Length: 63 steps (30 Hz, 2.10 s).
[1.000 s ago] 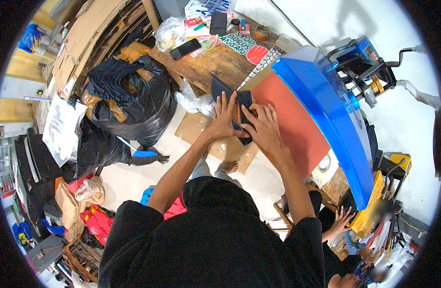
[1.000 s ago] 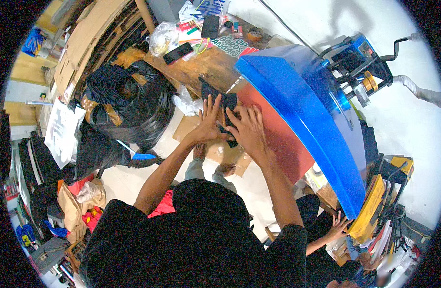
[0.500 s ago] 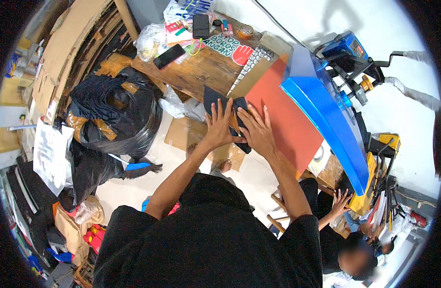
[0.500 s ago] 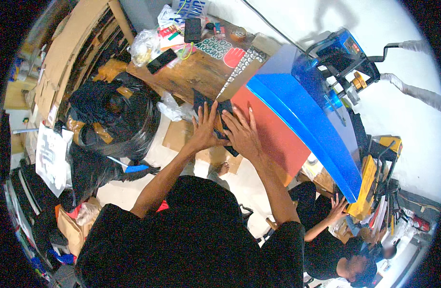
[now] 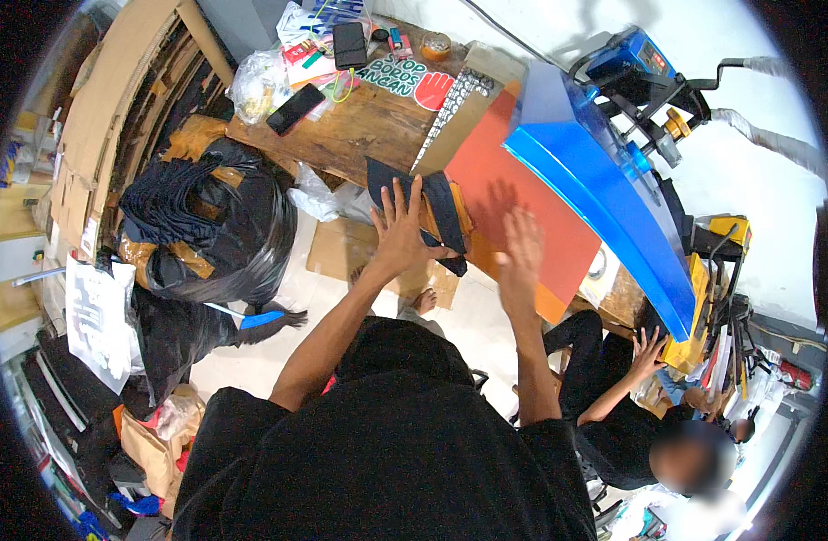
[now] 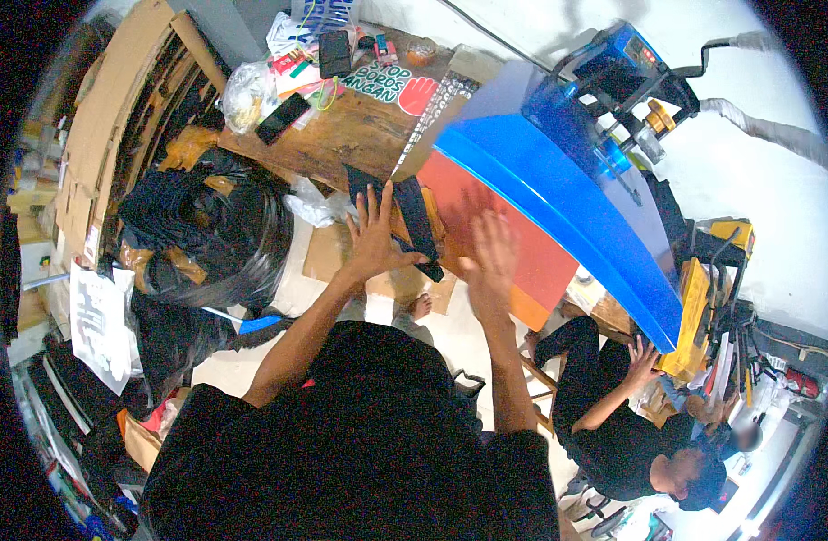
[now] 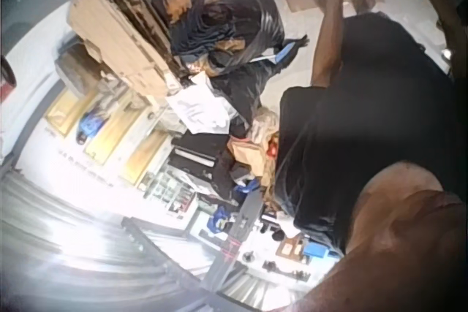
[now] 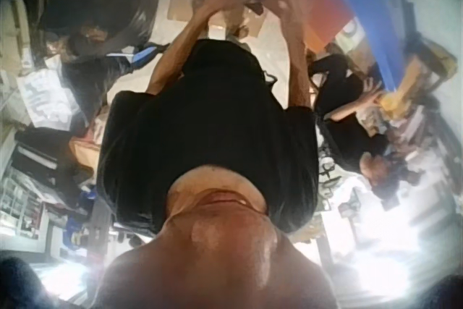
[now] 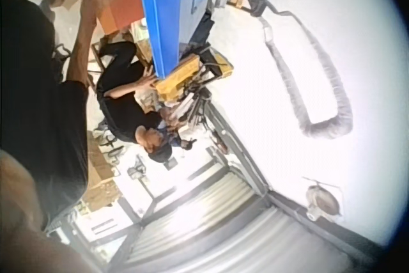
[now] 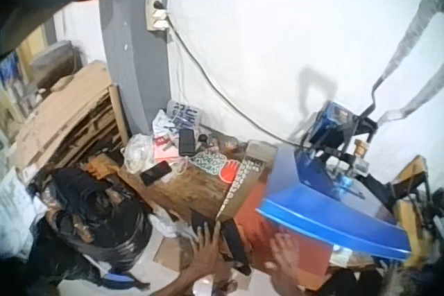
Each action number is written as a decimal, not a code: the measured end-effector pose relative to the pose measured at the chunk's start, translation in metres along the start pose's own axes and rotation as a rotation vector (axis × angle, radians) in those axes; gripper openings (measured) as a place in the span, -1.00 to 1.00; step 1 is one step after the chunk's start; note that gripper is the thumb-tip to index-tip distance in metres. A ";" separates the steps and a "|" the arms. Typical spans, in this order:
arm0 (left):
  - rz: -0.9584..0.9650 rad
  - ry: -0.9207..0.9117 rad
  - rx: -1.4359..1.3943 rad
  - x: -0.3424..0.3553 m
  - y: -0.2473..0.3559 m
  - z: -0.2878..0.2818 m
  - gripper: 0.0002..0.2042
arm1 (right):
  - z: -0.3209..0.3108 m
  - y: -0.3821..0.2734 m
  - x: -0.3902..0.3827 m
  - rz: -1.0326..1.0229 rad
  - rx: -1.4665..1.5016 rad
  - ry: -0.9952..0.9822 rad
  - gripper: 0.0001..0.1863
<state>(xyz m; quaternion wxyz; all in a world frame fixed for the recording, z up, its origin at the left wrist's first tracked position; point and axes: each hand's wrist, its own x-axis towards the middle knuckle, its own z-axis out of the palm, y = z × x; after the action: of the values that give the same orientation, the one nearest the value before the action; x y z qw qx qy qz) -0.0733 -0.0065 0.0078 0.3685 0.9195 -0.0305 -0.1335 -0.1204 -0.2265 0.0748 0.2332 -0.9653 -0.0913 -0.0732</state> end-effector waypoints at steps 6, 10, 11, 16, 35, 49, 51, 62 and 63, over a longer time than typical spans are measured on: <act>0.105 0.070 -0.004 0.004 -0.013 0.015 0.49 | -0.046 0.101 -0.085 0.486 0.228 0.553 -0.62; 0.254 0.097 -0.132 0.007 -0.026 0.013 0.47 | -0.042 0.217 -0.143 0.730 0.200 0.746 -0.72; 0.327 0.122 -0.089 0.009 -0.029 0.014 0.46 | -0.042 0.247 -0.150 0.815 0.173 0.682 -0.71; 0.124 0.007 0.037 0.010 -0.003 0.017 0.46 | -0.002 0.376 -0.189 0.547 0.185 0.743 -0.69; 0.100 0.039 0.123 0.002 -0.011 0.011 0.42 | -0.050 0.393 -0.103 0.447 0.036 0.466 -0.73; 0.103 0.043 0.082 0.000 -0.011 0.008 0.42 | -0.029 0.447 -0.113 0.605 0.429 0.629 -0.81; 0.123 0.032 0.102 0.007 -0.010 0.013 0.41 | -0.039 0.445 -0.128 0.731 0.764 0.769 -0.78; 0.321 0.116 0.106 0.009 -0.034 0.016 0.44 | -0.067 0.178 -0.131 0.668 0.923 0.882 -0.86; 0.371 0.125 0.101 0.010 -0.032 0.015 0.46 | -0.048 0.157 -0.135 0.590 0.926 0.800 -0.88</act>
<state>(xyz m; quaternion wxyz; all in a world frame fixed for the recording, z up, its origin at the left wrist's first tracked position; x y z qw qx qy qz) -0.0691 0.0051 -0.0265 0.3413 0.9219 -0.1831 -0.0043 -0.2238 -0.4053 0.0232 0.6487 -0.6488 0.2474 -0.3114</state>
